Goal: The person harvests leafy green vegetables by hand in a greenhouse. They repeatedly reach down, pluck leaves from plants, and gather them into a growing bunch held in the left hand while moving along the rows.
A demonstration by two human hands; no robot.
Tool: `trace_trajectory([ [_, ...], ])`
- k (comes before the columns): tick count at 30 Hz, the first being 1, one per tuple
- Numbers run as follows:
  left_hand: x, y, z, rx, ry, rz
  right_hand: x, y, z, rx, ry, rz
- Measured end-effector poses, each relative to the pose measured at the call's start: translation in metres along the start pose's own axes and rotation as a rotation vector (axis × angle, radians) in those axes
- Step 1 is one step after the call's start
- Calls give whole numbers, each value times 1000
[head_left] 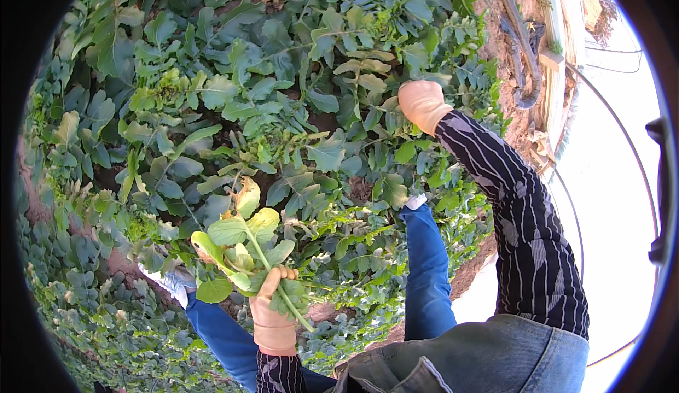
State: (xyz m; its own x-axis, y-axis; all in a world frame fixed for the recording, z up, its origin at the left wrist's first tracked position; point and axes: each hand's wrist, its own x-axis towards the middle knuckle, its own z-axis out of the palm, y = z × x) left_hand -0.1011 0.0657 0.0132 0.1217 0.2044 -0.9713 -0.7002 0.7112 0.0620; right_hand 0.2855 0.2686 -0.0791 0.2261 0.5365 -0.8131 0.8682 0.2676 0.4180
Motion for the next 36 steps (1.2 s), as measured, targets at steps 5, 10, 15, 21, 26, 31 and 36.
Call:
trace_trajectory([
  [5, 1, -2, -3, -60, -14, 11, -1, 4, -1, -7, -27, -72],
  [10, 2, -3, -6, -71, -32, 18, 1, 7, 2, 58, -103, 35],
  [15, 1, -1, -4, -53, 21, -23, 14, 4, -7, -92, -162, -21],
  [21, -1, 2, 0, -59, 16, -11, 6, 6, -3, -2, -86, 11],
  [26, -2, 0, 2, -55, -1, 5, -7, 20, 15, 174, 29, 168],
  [31, -1, -3, 4, -13, 34, -10, 1, 35, 17, 907, 105, 361],
  [36, -2, -4, 10, -14, 48, -17, 22, 19, 30, 1546, 194, 331],
])
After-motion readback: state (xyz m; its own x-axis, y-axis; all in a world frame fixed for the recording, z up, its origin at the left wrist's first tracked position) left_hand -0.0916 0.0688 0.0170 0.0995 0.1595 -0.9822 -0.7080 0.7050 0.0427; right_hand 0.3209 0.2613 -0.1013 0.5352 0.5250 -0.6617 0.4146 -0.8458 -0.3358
